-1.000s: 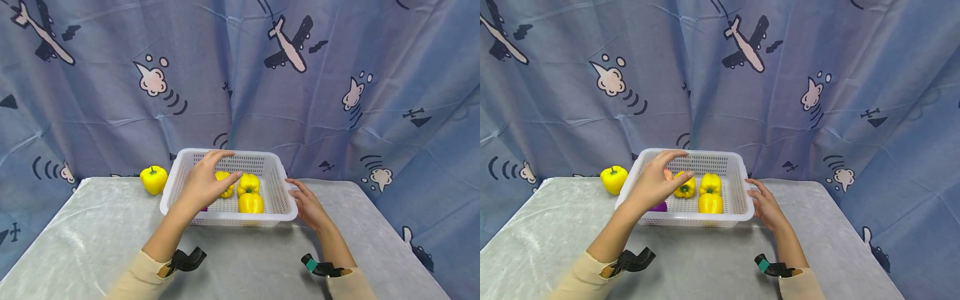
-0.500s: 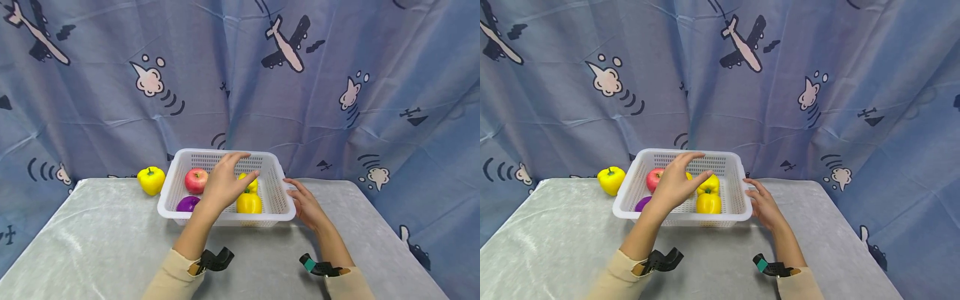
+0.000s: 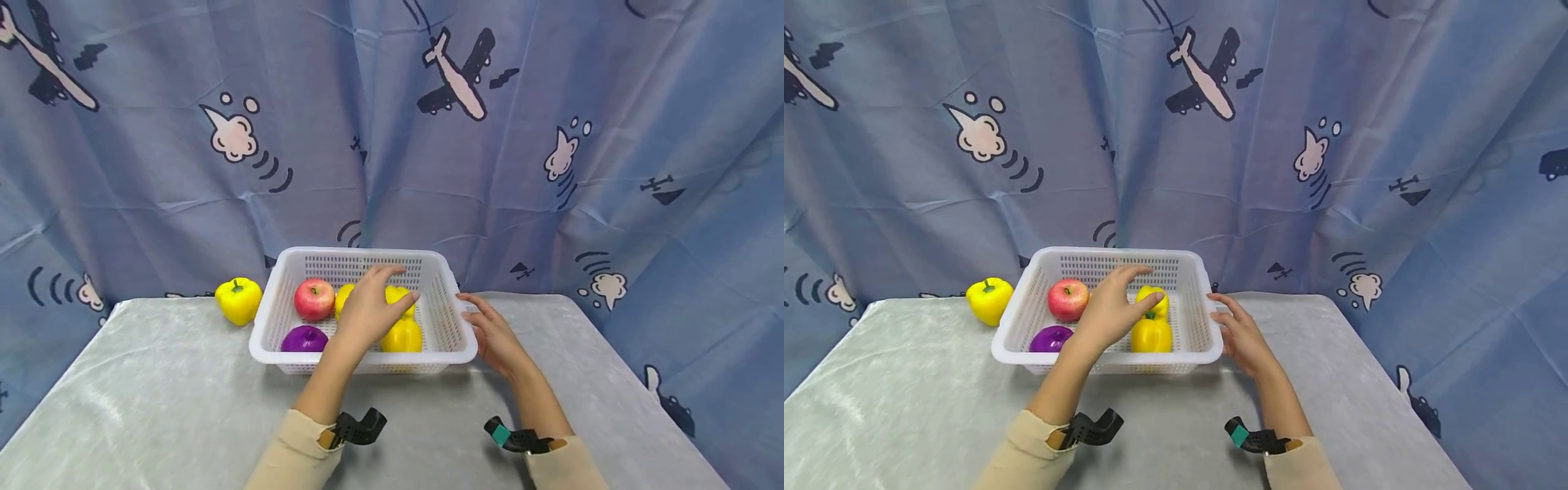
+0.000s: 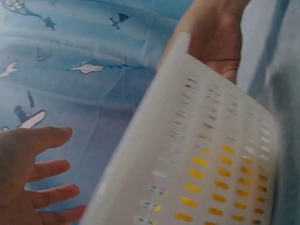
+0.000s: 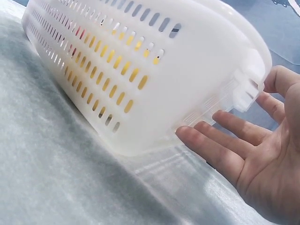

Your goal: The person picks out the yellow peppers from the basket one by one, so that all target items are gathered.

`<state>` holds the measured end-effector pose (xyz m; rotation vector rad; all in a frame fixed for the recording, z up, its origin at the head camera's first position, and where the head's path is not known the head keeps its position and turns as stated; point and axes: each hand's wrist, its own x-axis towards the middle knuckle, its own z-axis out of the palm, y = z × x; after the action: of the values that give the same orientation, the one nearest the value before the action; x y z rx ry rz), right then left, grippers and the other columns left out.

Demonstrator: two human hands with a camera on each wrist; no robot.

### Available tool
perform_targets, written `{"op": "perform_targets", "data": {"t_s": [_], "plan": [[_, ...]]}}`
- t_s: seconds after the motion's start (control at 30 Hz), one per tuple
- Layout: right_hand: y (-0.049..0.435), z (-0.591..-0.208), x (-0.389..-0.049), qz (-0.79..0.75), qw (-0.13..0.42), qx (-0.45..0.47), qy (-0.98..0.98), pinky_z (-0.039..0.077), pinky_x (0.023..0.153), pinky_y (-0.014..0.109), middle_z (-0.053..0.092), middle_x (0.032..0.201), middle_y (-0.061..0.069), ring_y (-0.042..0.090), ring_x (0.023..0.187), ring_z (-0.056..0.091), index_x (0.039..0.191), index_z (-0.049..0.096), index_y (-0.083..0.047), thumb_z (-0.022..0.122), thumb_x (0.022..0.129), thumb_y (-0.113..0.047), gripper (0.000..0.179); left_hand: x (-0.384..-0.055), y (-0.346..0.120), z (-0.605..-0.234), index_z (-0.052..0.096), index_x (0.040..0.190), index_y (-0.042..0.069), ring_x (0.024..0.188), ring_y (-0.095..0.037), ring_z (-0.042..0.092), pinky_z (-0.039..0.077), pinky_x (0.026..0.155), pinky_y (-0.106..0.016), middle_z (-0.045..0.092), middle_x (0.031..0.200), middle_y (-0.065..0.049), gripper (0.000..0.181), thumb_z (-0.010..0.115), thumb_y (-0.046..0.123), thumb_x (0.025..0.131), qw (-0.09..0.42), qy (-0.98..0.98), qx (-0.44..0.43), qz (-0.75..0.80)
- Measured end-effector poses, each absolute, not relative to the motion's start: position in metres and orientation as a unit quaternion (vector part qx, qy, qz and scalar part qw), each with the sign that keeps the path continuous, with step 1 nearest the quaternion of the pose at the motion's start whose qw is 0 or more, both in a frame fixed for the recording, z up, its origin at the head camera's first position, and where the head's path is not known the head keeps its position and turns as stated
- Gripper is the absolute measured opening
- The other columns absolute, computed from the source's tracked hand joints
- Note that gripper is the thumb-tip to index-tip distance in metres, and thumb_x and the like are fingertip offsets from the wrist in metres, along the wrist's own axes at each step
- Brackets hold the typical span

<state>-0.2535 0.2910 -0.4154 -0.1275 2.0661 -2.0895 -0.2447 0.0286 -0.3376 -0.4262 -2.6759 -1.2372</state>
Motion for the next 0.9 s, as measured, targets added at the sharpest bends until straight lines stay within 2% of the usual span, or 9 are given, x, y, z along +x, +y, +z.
{"op": "perform_targets", "data": {"t_s": [0.33, 0.63, 0.9], "plan": [[0.293, -0.416, -0.251, -0.700, 0.090, -0.035, 0.708, 0.061, 0.076, 0.028, 0.052, 0.130, -0.005, 0.009, 0.100, 0.070, 0.148, 0.038, -0.025, 0.048, 0.107, -0.029, 0.043, -0.249, 0.042, -0.352, 0.062, 0.138, 0.019, 0.123, -0.029, 0.061, 0.053, 0.104, -0.052, 0.061, 0.137, -0.008, 0.051, 0.074, 0.035, 0.091, 0.072, -0.907, -0.157, -0.383], [0.291, -0.414, -0.251, -0.709, 0.096, -0.040, 0.697, 0.061, 0.076, 0.029, 0.054, 0.128, -0.004, 0.010, 0.099, 0.070, 0.148, 0.038, -0.023, 0.048, 0.107, -0.027, 0.042, -0.252, 0.043, -0.361, 0.063, 0.135, 0.017, 0.126, -0.029, 0.059, 0.052, 0.105, -0.051, 0.061, 0.138, -0.008, 0.048, 0.073, 0.036, 0.092, 0.079, -0.923, -0.151, -0.346], [0.288, -0.413, -0.251, -0.706, 0.093, -0.030, 0.702, 0.061, 0.075, 0.027, 0.054, 0.128, -0.003, 0.010, 0.099, 0.070, 0.148, 0.039, -0.022, 0.049, 0.107, -0.026, 0.043, -0.256, 0.041, -0.370, 0.063, 0.135, 0.016, 0.124, -0.029, 0.060, 0.052, 0.104, -0.050, 0.062, 0.135, -0.009, 0.048, 0.072, 0.036, 0.092, 0.064, -0.926, -0.147, -0.341]]}}
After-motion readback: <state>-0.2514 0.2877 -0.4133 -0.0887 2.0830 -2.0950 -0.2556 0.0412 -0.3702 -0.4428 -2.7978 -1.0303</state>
